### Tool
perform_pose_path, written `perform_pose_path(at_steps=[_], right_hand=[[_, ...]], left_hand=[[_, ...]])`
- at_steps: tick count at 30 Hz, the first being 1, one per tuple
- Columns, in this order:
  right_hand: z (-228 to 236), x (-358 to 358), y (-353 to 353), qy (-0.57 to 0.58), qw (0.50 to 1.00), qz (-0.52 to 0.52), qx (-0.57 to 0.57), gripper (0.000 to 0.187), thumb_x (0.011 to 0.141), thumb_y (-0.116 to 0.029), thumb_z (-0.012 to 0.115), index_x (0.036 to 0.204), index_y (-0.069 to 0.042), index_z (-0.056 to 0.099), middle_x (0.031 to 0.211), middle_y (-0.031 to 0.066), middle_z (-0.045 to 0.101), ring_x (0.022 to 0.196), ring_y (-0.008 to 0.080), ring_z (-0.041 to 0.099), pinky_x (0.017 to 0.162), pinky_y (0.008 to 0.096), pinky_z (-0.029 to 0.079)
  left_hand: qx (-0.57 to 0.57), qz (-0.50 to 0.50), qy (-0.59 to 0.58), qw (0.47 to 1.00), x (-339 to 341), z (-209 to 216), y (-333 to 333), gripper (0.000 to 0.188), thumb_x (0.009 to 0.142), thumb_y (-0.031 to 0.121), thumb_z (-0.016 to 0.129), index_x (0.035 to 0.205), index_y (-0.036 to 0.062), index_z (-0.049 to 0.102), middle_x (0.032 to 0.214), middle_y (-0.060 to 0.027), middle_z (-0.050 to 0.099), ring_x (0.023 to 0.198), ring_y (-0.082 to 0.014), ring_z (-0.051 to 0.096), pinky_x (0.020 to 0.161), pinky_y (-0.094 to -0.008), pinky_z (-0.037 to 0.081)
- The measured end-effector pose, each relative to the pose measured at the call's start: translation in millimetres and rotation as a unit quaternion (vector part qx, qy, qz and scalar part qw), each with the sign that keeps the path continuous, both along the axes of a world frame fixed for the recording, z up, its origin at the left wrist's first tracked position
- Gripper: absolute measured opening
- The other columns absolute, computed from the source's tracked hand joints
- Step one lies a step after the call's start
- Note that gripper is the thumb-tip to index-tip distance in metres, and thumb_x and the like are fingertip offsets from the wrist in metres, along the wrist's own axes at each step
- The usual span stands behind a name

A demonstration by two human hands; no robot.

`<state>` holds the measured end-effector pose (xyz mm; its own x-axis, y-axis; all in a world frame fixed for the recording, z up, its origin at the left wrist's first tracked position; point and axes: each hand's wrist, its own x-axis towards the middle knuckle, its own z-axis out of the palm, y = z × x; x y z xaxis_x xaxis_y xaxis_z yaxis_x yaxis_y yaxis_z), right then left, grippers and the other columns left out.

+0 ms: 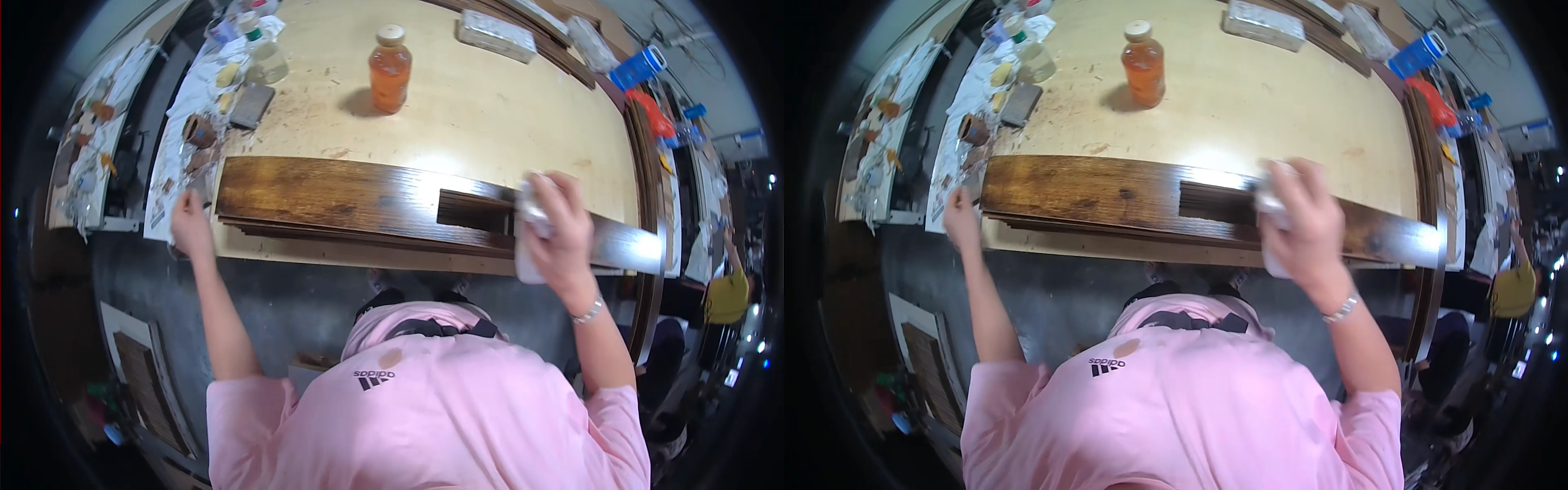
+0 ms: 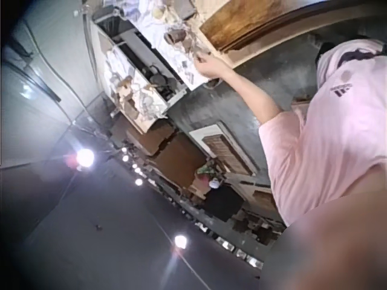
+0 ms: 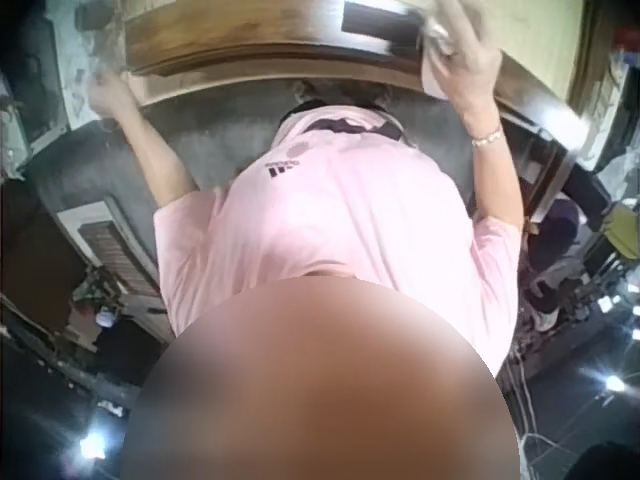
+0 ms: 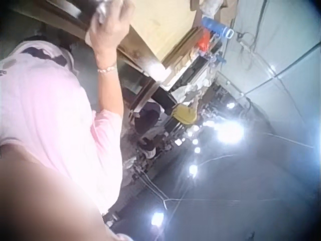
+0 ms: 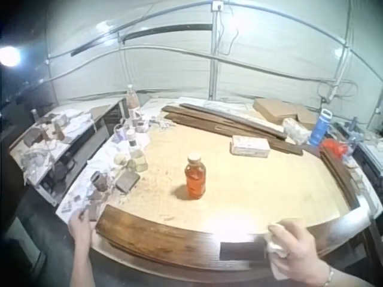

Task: The person applies a liquid from a bottle onto a cloth and wipes it onto a wooden furniture piece, then uses a small block to rub the surface.

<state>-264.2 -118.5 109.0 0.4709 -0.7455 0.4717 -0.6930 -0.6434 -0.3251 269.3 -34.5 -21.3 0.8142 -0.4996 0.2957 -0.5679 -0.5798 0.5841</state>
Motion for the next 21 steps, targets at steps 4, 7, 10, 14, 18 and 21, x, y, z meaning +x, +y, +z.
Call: perform_pose_path(at_steps=[4,7,10,14,18,21], right_hand=[[-25.6,111.1,12.8,-0.112,0.976,0.181,-0.044,0.048,0.07,-0.005,0.069,0.117,-0.001,0.059,0.106,0.0157,0.063,0.093,0.0326,0.065,0.079,0.0408,0.055],[-47.5,155.2,27.6,-0.057,0.975,0.215,-0.011,0.036,0.078,-0.013,0.062,0.11,0.001,0.059,0.104,0.0095,0.056,0.094,0.0241,0.055,0.08,0.0346,0.046],[-57.9,117.0,29.9,0.003,0.977,0.206,-0.051,0.036,0.078,-0.012,0.059,0.112,0.001,0.06,0.106,0.0103,0.058,0.094,0.0248,0.057,0.081,0.0353,0.048],[-63.4,2.3,41.3,-0.006,0.994,0.078,-0.079,0.039,0.067,-0.007,0.067,0.105,0.0,0.066,0.104,0.0117,0.063,0.092,0.0295,0.064,0.075,0.04,0.052],[-72.9,-1.5,43.3,-0.058,0.993,0.039,-0.097,0.032,0.073,-0.009,0.062,0.103,0.002,0.065,0.098,0.0123,0.063,0.086,0.0258,0.062,0.074,0.0372,0.049],[-71.5,46.5,38.3,-0.011,0.988,0.117,-0.102,0.018,0.074,-0.013,0.06,0.088,-0.002,0.063,0.099,0.0105,0.06,0.091,0.025,0.061,0.078,0.0369,0.05]], left_hand=[[-0.194,-0.329,0.093,0.92,-117.8,105.2,-54.3,0.023,0.098,0.014,0.06,0.112,-0.0035,0.065,0.105,-0.0089,0.07,0.094,-0.0148,0.064,0.086,-0.0285,0.049],[0.006,-0.489,-0.05,0.871,-164.2,105.7,-77.7,0.024,0.094,0.021,0.059,0.107,0.0024,0.067,0.101,-0.0155,0.069,0.093,-0.0326,0.066,0.086,-0.0375,0.049],[0.126,-0.465,-0.154,0.863,-160.3,77.0,-77.3,0.026,0.096,0.026,0.054,0.096,0.0029,0.066,0.091,-0.0189,0.066,0.088,-0.0395,0.062,0.079,-0.0446,0.048],[0.116,-0.478,-0.118,0.862,-161.9,80.3,-76.5,0.029,0.098,0.027,0.05,0.087,0.002,0.061,0.084,-0.0206,0.061,0.082,-0.0423,0.058,0.072,-0.049,0.044],[0.14,-0.474,-0.13,0.86,-171.0,79.7,-86.9,0.03,0.099,0.027,0.049,0.09,0.0005,0.061,0.084,-0.0217,0.061,0.082,-0.043,0.058,0.072,-0.0495,0.044],[0.099,-0.484,-0.168,0.853,-153.1,63.5,-85.4,0.031,0.1,0.026,0.049,0.091,-0.0012,0.06,0.083,-0.0239,0.059,0.08,-0.0437,0.057,0.07,-0.0497,0.042]])
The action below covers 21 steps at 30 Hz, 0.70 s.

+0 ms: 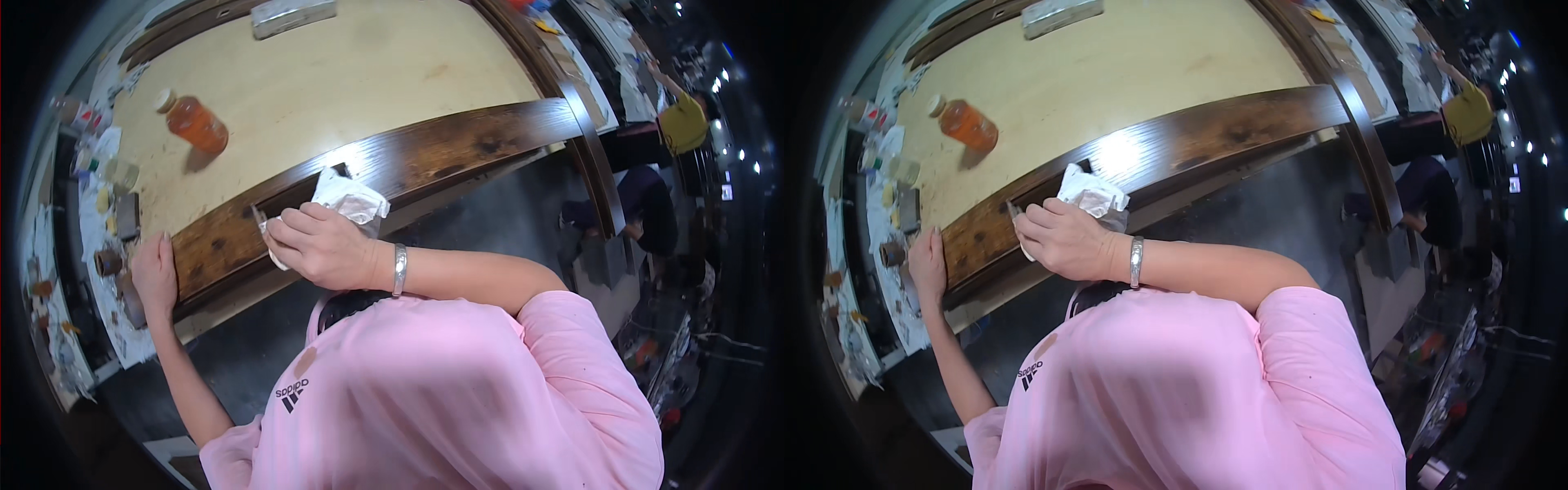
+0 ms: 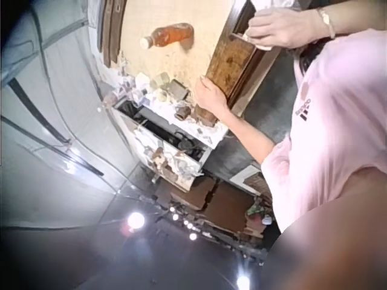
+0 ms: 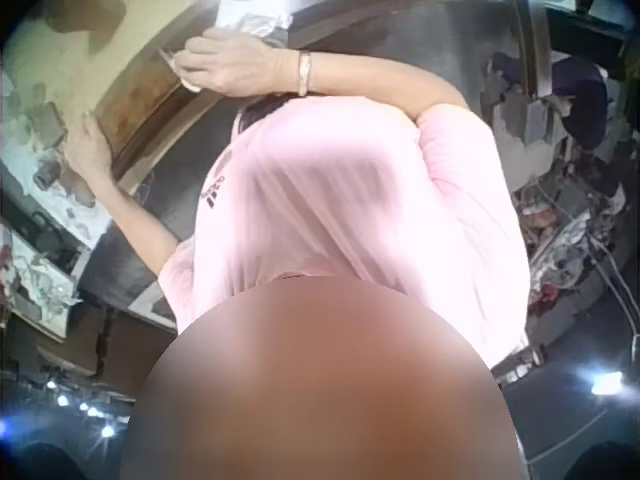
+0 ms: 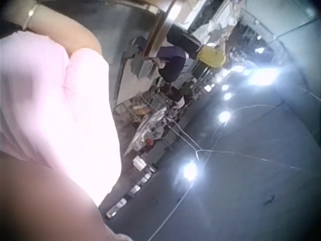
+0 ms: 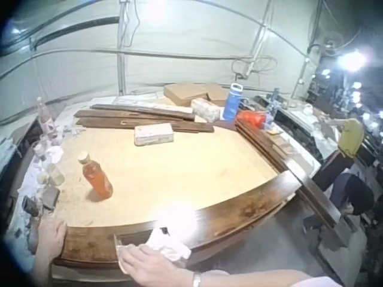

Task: The person applies a liquid from a bottle onto a cloth and wipes it onto a wooden furniture piece, then uses a small block to rub the surface.

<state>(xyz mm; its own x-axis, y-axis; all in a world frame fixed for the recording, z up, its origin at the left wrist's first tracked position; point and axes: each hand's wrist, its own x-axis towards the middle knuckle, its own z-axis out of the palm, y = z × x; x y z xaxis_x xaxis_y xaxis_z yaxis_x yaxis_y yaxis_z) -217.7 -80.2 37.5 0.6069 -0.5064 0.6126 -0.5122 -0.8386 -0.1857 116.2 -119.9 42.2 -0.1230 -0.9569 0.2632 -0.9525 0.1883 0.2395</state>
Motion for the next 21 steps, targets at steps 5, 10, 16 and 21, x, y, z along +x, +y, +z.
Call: perform_pose_path(at_steps=[5,10,16,21], right_hand=[[1.0,-142.4,10.6,-0.003,0.989,-0.146,0.034,0.035,0.067,-0.001,0.063,0.101,-0.003,0.068,0.101,0.0103,0.066,0.087,0.028,0.062,0.074,0.04,0.048],[-5.0,-97.8,7.4,-0.05,0.993,-0.102,0.032,0.035,0.067,-0.005,0.062,0.101,0.0,0.066,0.1,0.0116,0.065,0.081,0.0265,0.06,0.072,0.0401,0.049],[-12.0,-244.2,11.8,0.002,0.965,-0.261,-0.017,0.039,0.064,0.003,0.059,0.103,0.001,0.066,0.101,0.0158,0.066,0.092,0.0347,0.063,0.081,0.0447,0.05],[55.7,-302.4,-9.3,-0.658,0.609,-0.326,0.3,0.02,0.092,-0.001,0.05,0.106,0.002,0.063,0.095,0.0125,0.067,0.077,0.0203,0.069,0.066,0.0335,0.059]], left_hand=[[0.035,0.014,0.0,0.999,-2.5,7.4,5.7,0.031,0.101,0.024,0.047,0.091,-0.0016,0.059,0.082,-0.0247,0.058,0.078,-0.0439,0.056,0.069,-0.0489,0.041],[0.012,-0.006,0.006,1.0,-2.4,-2.3,-4.0,0.032,0.102,0.024,0.046,0.09,-0.0027,0.058,0.081,-0.0248,0.057,0.078,-0.0443,0.055,0.069,-0.048,0.041],[0.017,0.001,0.006,1.0,7.3,-6.5,1.8,0.031,0.101,0.023,0.046,0.088,-0.003,0.057,0.081,-0.0252,0.057,0.078,-0.0444,0.055,0.069,-0.0478,0.041],[0.025,-0.011,-0.007,1.0,7.6,-7.5,-3.8,0.031,0.101,0.023,0.046,0.088,-0.0034,0.056,0.08,-0.0261,0.056,0.075,-0.0442,0.054,0.067,-0.0463,0.041]])
